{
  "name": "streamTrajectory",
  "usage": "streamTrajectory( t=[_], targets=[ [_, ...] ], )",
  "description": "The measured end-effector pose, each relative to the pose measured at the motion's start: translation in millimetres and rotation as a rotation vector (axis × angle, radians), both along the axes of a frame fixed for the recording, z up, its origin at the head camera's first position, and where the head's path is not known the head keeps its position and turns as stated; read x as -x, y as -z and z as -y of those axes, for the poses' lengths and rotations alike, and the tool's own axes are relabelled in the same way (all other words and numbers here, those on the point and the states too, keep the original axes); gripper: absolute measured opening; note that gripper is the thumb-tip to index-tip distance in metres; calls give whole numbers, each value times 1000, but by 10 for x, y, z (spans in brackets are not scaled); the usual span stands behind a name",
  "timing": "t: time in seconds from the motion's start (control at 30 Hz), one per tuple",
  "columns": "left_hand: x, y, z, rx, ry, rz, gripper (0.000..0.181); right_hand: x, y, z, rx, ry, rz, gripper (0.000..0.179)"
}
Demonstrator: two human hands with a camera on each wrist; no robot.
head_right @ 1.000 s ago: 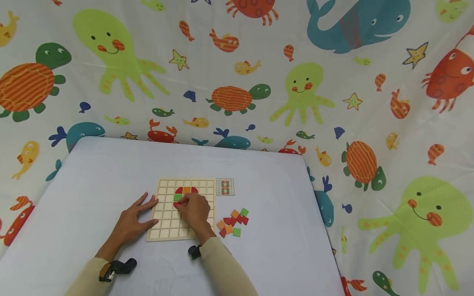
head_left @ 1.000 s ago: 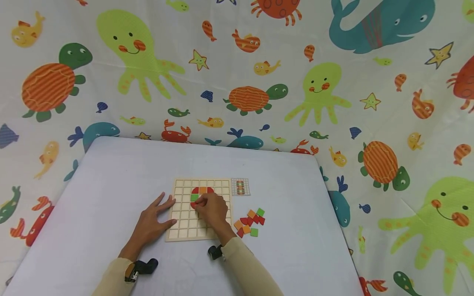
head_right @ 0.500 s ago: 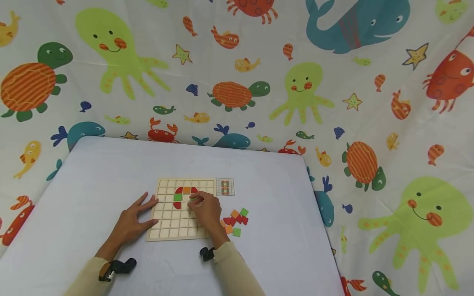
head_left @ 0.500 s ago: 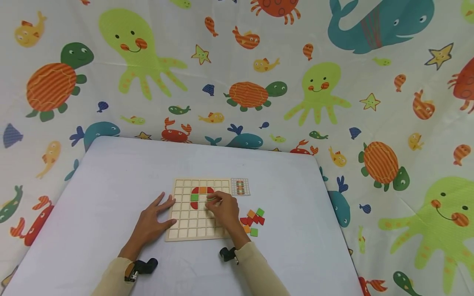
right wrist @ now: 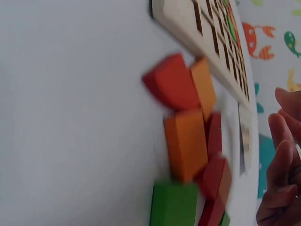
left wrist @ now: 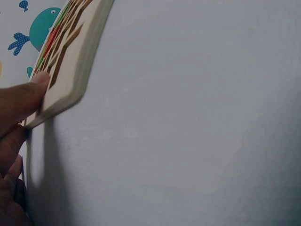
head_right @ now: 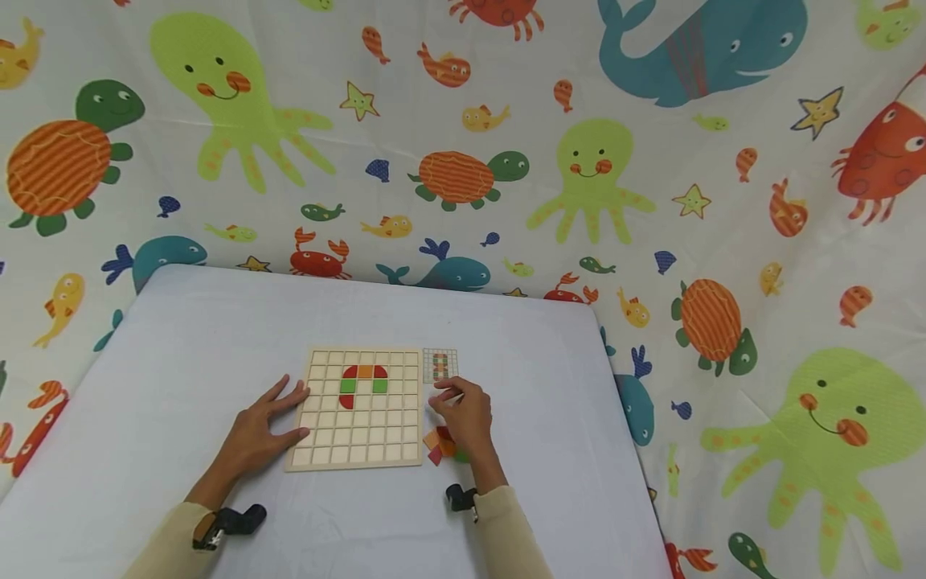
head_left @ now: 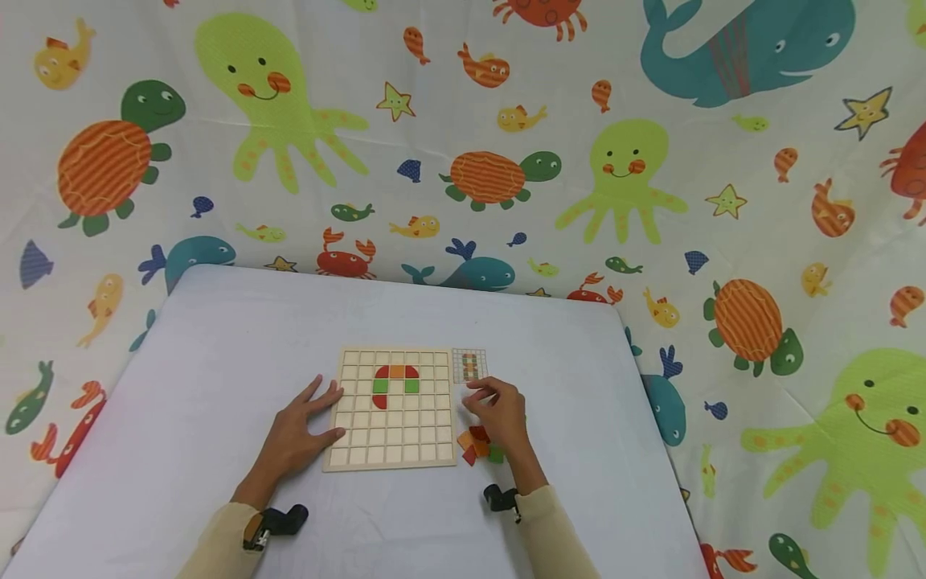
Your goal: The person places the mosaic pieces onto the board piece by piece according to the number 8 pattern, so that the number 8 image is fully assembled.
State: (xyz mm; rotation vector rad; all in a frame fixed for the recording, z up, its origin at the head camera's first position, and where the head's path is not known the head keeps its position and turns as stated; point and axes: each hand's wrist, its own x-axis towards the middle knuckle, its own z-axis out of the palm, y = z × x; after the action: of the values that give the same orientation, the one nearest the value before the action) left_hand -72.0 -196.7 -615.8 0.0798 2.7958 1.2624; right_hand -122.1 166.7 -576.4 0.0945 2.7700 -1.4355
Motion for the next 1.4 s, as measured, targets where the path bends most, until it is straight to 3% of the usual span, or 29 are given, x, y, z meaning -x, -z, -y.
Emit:
streamTrajectory(
  t=[0.37,0.53,0.77,1.07,1.4],
  targets=[
    [5,43,2,5,3,-25,76,-120,17,-384,-145,120,88,16],
    [-3,14,-5,7,-6,-34,76,-200,23,-434,-252,123,112,24],
    [-7,-2,-22,-4,-12,-37,76,-223,23,-410,-382,50,109,23],
    [-19,-24,-33,-1,-12,-3,76,-224,31,-353,-257,-50,100,22],
    [-31,-42,-47,2,-19,-32,76,-198,88,-217,-52,-27,4,12]
  ],
)
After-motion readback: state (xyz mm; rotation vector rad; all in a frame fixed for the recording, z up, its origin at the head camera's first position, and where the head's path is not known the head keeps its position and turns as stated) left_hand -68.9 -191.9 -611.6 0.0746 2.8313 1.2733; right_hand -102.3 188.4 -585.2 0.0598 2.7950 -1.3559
